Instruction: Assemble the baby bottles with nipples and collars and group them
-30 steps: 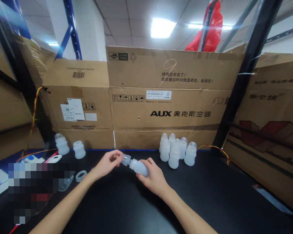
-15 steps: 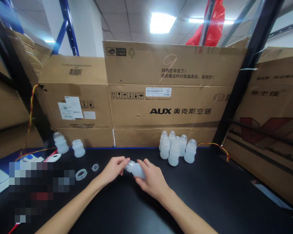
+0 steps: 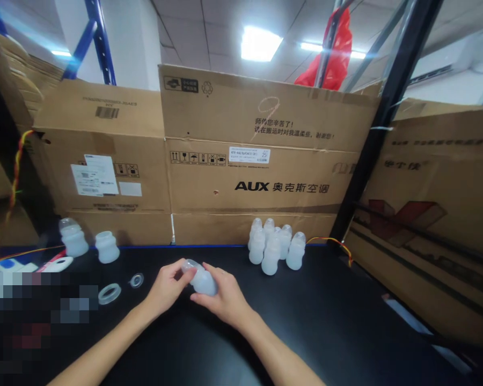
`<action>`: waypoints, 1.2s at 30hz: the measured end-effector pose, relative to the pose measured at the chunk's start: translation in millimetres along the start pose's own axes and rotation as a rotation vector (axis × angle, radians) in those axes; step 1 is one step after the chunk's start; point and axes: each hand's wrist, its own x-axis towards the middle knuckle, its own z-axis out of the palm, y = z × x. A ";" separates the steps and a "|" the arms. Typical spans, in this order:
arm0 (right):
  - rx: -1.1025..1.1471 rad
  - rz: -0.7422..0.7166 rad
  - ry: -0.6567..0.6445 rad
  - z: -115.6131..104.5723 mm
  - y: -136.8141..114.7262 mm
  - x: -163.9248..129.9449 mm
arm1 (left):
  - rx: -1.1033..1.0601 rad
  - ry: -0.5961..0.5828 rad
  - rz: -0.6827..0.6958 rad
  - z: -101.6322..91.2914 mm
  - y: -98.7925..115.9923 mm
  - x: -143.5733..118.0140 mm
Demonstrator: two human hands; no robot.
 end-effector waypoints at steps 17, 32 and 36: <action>-0.155 0.154 0.086 -48.7 19.3 10.8 | 0.999 0.228 0.063 -34.1 -28.2 16.9; -0.858 0.712 -0.051 -83.6 22.2 -0.4 | 1.066 0.107 -0.560 -74.3 -52.2 17.8; -0.882 0.706 -0.035 -85.6 27.2 -0.9 | 0.946 0.074 -0.502 -77.1 -49.5 21.5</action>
